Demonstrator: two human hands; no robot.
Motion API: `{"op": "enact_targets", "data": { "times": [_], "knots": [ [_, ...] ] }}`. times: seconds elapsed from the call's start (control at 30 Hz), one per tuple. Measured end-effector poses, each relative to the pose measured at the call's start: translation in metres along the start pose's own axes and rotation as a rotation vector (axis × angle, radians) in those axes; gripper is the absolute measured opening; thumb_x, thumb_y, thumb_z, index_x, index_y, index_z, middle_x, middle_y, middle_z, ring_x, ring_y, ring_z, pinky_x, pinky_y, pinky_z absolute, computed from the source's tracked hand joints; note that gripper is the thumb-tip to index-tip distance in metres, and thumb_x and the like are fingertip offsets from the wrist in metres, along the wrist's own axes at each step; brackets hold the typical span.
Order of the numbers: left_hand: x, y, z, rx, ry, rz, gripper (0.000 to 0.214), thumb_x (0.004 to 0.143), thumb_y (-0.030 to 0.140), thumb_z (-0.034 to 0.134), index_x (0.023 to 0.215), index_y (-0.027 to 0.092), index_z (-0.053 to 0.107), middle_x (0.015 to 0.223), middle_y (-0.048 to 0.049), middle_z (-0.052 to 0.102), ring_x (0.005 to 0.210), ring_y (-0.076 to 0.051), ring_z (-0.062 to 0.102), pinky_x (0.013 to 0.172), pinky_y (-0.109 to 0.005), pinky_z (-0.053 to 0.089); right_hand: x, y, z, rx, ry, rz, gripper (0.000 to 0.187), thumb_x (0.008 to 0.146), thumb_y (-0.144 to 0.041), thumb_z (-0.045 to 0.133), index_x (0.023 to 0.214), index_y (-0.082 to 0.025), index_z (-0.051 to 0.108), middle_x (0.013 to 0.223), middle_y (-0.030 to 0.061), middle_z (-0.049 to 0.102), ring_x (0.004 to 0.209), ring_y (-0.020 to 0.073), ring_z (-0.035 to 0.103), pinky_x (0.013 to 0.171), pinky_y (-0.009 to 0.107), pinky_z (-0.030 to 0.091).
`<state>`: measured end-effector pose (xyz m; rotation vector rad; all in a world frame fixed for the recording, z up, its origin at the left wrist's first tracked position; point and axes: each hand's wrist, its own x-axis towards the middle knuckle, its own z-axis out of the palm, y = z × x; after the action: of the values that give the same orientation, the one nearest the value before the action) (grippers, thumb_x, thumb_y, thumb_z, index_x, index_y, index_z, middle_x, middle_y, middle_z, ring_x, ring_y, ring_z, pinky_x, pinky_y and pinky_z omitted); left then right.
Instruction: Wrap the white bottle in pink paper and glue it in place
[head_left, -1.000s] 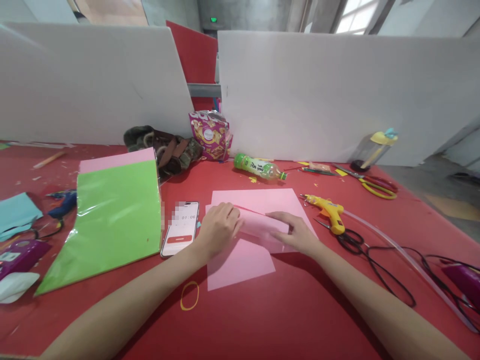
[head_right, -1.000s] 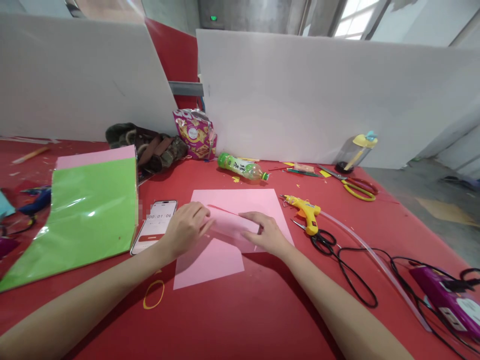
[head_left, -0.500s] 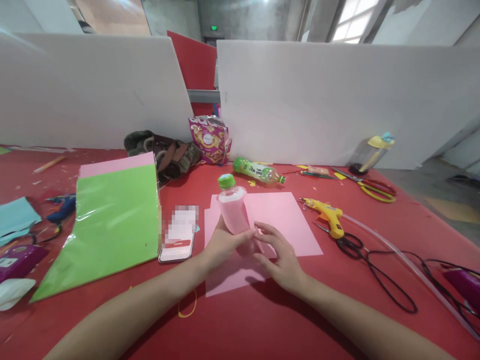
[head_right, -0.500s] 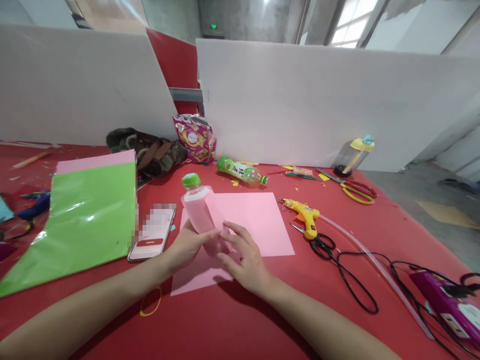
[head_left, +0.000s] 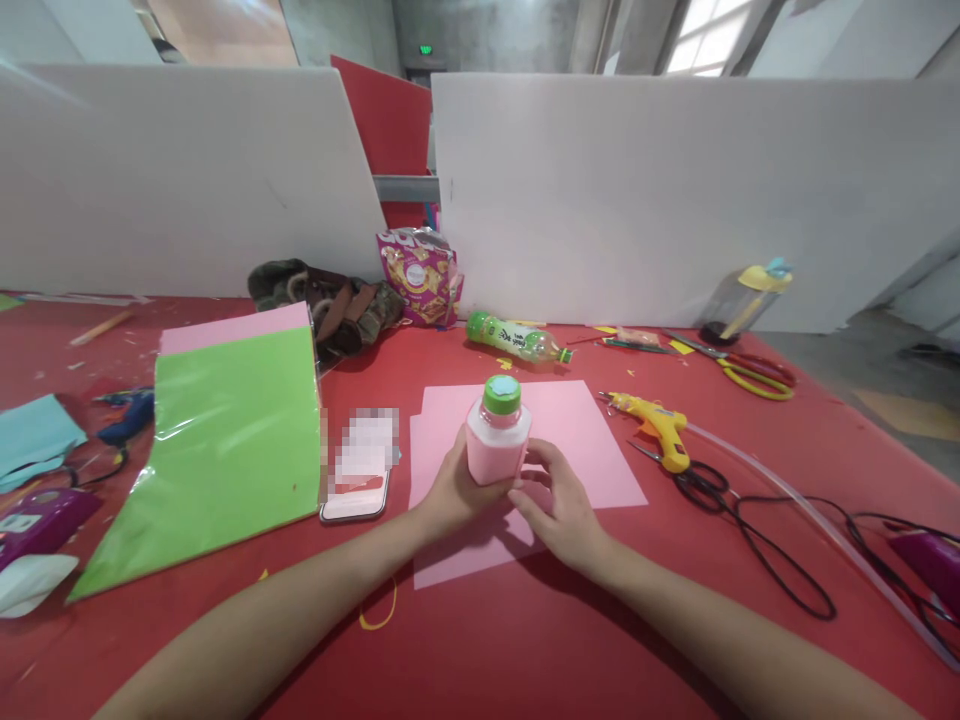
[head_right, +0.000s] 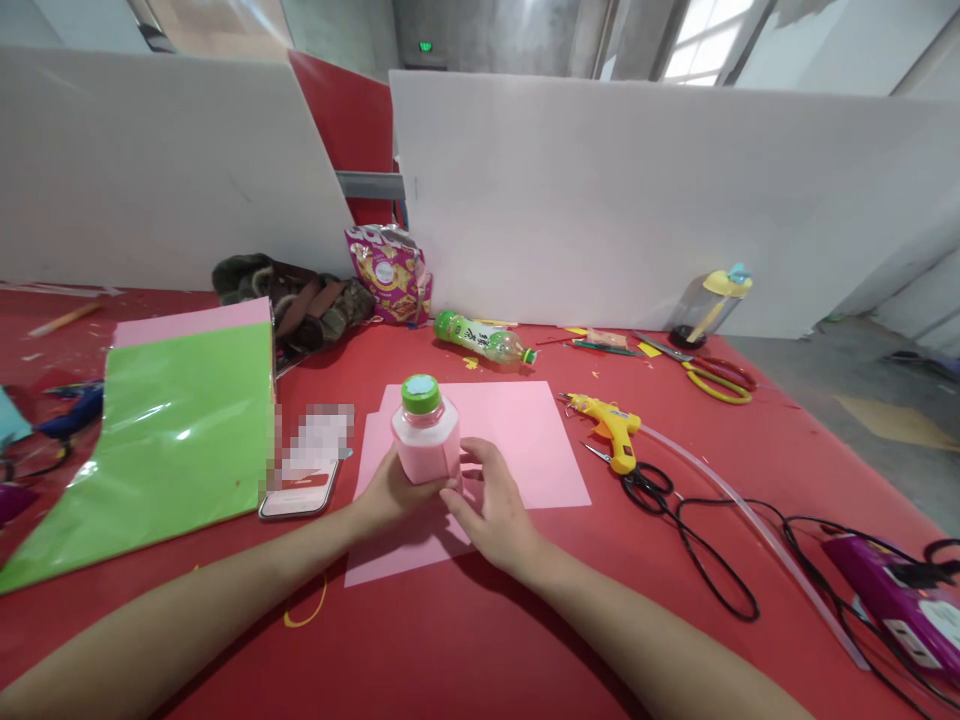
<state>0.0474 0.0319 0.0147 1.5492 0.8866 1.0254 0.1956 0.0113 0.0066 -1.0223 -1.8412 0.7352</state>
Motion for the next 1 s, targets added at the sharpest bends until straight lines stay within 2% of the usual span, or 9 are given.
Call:
{"op": "enact_targets", "data": {
  "times": [0.13, 0.3, 0.47, 0.63, 0.73, 0.77, 0.83, 0.9, 1.0],
  "knots": [
    [-0.001, 0.005, 0.001, -0.192, 0.062, -0.043, 0.043, 0.063, 0.026, 0.068, 0.099, 0.012, 0.049, 0.087, -0.0108, 0.062, 0.078, -0.021, 0.059, 0.066, -0.035, 0.049, 0.000, 0.000, 0.000, -0.100, -0.063, -0.043, 0.048, 0.075, -0.024, 0.052, 0.119, -0.021, 0.031, 0.114, 0.0118, 0.045, 0.103, 0.0217, 0.049, 0.086, 0.041, 0.045],
    [-0.007, 0.004, 0.010, -0.473, 0.153, -0.145, 0.040, 0.067, 0.030, 0.065, 0.101, 0.015, 0.051, 0.089, -0.0092, 0.062, 0.078, -0.021, 0.059, 0.065, -0.034, 0.050, -0.002, 0.005, 0.000, -0.204, -0.083, -0.104, 0.056, 0.077, -0.029, 0.052, 0.127, -0.027, 0.027, 0.132, 0.0130, 0.028, 0.123, 0.0250, 0.030, 0.096, 0.045, 0.036],
    [-0.011, 0.003, 0.015, -0.560, 0.193, -0.235, 0.041, 0.070, 0.040, 0.060, 0.100, 0.014, 0.052, 0.087, -0.0094, 0.062, 0.075, -0.020, 0.060, 0.065, -0.033, 0.049, 0.002, 0.005, -0.005, -0.145, -0.120, -0.036, 0.051, 0.078, -0.031, 0.051, 0.126, -0.027, 0.035, 0.127, 0.0110, 0.040, 0.119, 0.0227, 0.039, 0.094, 0.042, 0.038],
    [-0.001, 0.016, -0.003, -0.056, -0.057, -0.400, 0.038, 0.075, 0.046, 0.051, 0.090, 0.012, 0.057, 0.079, -0.0101, 0.063, 0.066, -0.018, 0.059, 0.052, -0.026, 0.046, 0.018, 0.007, -0.027, -0.098, -0.077, 0.047, 0.042, 0.074, -0.028, 0.053, 0.116, -0.021, 0.049, 0.122, 0.0101, 0.046, 0.115, 0.0220, 0.043, 0.096, 0.038, 0.036],
    [0.004, 0.024, -0.019, 0.210, -0.280, -0.353, 0.024, 0.075, 0.035, 0.051, 0.081, 0.013, 0.058, 0.071, -0.0064, 0.063, 0.061, -0.016, 0.059, 0.051, -0.025, 0.044, 0.028, 0.018, -0.048, -0.062, -0.100, 0.172, 0.038, 0.073, -0.029, 0.054, 0.110, -0.021, 0.054, 0.114, 0.0075, 0.055, 0.110, 0.0221, 0.048, 0.095, 0.039, 0.036],
    [0.006, 0.026, -0.024, 0.327, -0.245, -0.300, 0.021, 0.077, 0.032, 0.048, 0.073, 0.014, 0.057, 0.064, -0.0046, 0.061, 0.056, -0.015, 0.057, 0.050, -0.025, 0.043, 0.030, 0.022, -0.054, -0.053, -0.127, 0.210, 0.037, 0.072, -0.029, 0.054, 0.109, -0.021, 0.055, 0.115, 0.0068, 0.056, 0.110, 0.0223, 0.048, 0.095, 0.039, 0.036],
    [0.008, 0.029, -0.033, 0.605, -0.026, -0.040, 0.019, 0.078, 0.027, 0.044, 0.069, 0.015, 0.055, 0.059, -0.0021, 0.056, 0.055, -0.014, 0.053, 0.055, -0.028, 0.043, 0.034, 0.029, -0.065, -0.034, -0.177, 0.274, 0.036, 0.072, -0.030, 0.054, 0.107, -0.022, 0.057, 0.114, 0.0055, 0.057, 0.110, 0.0230, 0.048, 0.095, 0.039, 0.036],
    [0.011, 0.031, -0.040, 0.797, 0.126, 0.209, 0.014, 0.077, 0.027, 0.046, 0.074, 0.015, 0.054, 0.068, -0.0038, 0.055, 0.066, -0.017, 0.052, 0.065, -0.032, 0.044, 0.035, 0.033, -0.073, -0.016, -0.222, 0.296, 0.036, 0.071, -0.030, 0.055, 0.107, -0.023, 0.058, 0.116, 0.0046, 0.056, 0.111, 0.0233, 0.047, 0.095, 0.039, 0.036],
    [0.016, 0.027, -0.048, 0.880, 0.146, 0.287, 0.025, 0.074, 0.031, 0.051, 0.092, 0.013, 0.052, 0.093, -0.0106, 0.056, 0.090, -0.022, 0.051, 0.081, -0.037, 0.041, 0.036, 0.032, -0.078, -0.015, -0.305, 0.287, 0.038, 0.070, -0.031, 0.057, 0.108, -0.022, 0.057, 0.118, 0.0049, 0.055, 0.111, 0.0237, 0.047, 0.095, 0.039, 0.035]
  ]
}}
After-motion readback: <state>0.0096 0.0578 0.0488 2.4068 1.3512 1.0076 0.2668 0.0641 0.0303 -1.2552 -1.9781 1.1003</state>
